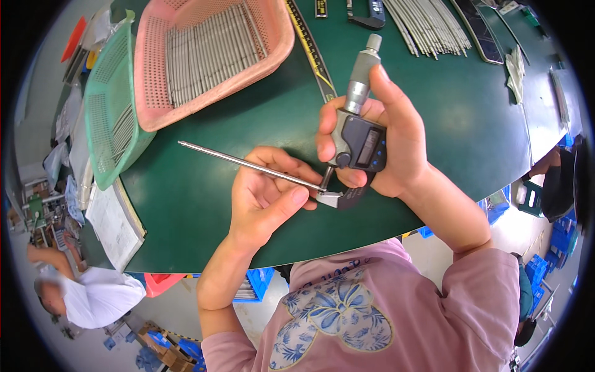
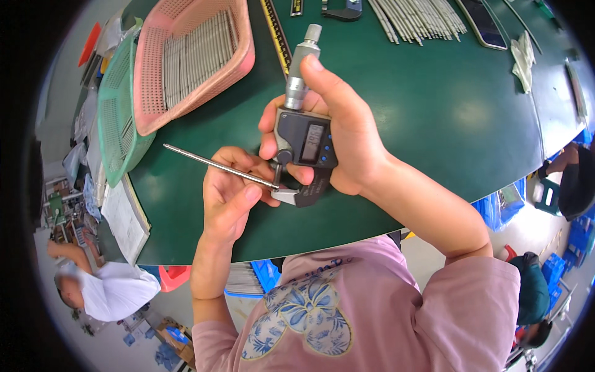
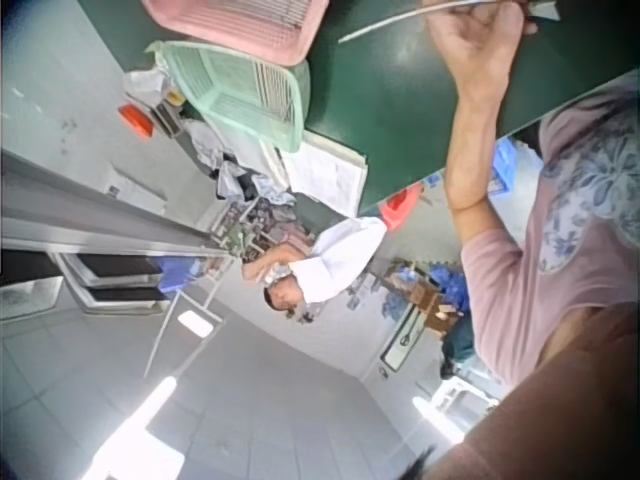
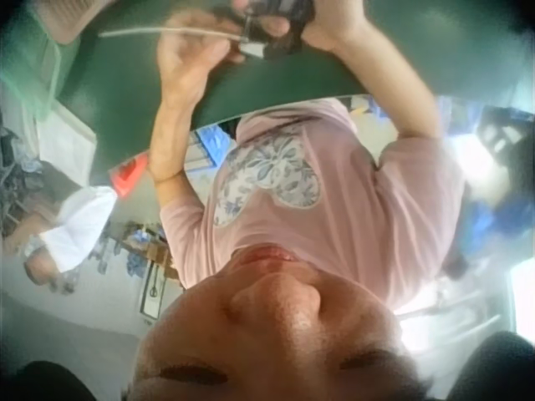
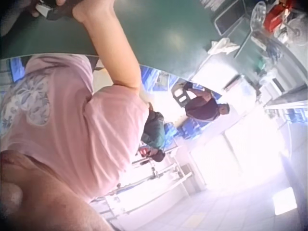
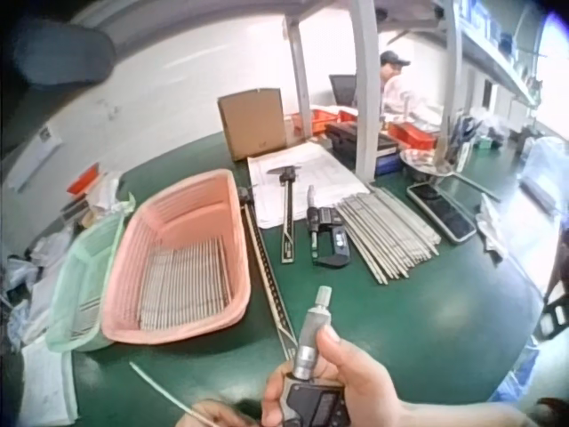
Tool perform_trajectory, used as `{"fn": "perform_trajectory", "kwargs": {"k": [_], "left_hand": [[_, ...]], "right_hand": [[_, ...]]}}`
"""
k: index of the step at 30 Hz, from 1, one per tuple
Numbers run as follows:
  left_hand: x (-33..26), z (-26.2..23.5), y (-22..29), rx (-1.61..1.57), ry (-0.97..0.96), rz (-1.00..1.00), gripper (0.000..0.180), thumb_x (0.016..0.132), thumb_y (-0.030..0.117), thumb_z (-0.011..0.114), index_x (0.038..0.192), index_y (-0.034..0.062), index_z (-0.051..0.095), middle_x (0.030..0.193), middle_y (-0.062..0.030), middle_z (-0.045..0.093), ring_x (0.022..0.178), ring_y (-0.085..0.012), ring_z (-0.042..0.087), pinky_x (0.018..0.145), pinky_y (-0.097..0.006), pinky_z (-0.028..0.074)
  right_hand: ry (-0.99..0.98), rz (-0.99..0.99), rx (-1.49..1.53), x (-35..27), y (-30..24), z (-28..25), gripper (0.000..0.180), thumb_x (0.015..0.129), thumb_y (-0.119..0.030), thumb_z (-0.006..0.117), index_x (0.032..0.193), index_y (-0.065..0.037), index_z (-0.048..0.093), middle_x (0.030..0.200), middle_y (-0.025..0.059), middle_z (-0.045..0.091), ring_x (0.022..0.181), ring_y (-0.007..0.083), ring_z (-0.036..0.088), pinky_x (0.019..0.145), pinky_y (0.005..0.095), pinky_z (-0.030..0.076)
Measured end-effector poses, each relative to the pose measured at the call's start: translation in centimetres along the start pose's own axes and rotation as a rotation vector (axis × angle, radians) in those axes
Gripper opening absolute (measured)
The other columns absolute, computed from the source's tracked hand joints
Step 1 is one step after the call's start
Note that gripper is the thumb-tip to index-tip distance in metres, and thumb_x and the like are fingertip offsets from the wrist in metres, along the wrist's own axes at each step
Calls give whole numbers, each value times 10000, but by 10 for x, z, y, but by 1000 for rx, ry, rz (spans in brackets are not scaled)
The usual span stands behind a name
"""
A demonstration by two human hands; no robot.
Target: The person repeatedly picks up thin metal rods from a pink basket and measures their diameter using a digital caliper. After each measurement, the rod is placed into a green basket. The person continues this repetitive process throughout the clip.
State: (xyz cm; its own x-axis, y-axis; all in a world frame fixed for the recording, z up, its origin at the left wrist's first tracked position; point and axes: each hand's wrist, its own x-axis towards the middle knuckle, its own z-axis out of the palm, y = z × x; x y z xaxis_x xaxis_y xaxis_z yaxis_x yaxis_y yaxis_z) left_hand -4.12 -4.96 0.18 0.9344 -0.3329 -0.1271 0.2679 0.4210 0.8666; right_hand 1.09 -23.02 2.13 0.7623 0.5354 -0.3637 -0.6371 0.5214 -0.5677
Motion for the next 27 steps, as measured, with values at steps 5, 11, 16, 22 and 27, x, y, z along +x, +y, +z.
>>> {"fn": "perform_trajectory", "kwargs": {"k": [5,11,16,22,27], "left_hand": [[0,-1,-4,-8,34,-37,288,746,-59,601,941,19,404,881,-161,573,784,-179,604,647,-264,532],[0,0,-5,-23,58,-36,291,733,-75,609,916,23,407,857,-155,573,742,-166,604,631,-253,530],[-1,2,-3,-26,64,-17,283,734,-76,608,906,23,406,850,-153,573,730,-158,603,626,-249,530],[-1,0,-5,-32,31,11,264,736,-75,604,891,22,413,868,-148,569,739,-148,597,640,-244,526],[-2,-1,-5,-40,-14,7,256,738,-84,591,893,19,415,881,-148,567,758,-144,591,655,-238,514]], "right_hand": [[0,-23,-35,0,1,1,685,802,-632,293,787,5,546,646,115,572,367,141,425,383,236,364],[-11,-56,-75,-1,2,1,698,829,-616,242,820,14,541,655,121,561,372,143,428,376,231,371],[-34,-78,-77,0,4,0,707,848,-604,201,872,20,532,674,145,545,369,148,423,334,218,369],[-27,-17,31,1,4,0,688,861,-569,195,885,34,524,665,147,537,375,147,416,334,218,368],[-50,-6,36,-1,1,1,697,839,-581,220,868,41,532,663,131,559,382,157,437,375,230,378]]}}
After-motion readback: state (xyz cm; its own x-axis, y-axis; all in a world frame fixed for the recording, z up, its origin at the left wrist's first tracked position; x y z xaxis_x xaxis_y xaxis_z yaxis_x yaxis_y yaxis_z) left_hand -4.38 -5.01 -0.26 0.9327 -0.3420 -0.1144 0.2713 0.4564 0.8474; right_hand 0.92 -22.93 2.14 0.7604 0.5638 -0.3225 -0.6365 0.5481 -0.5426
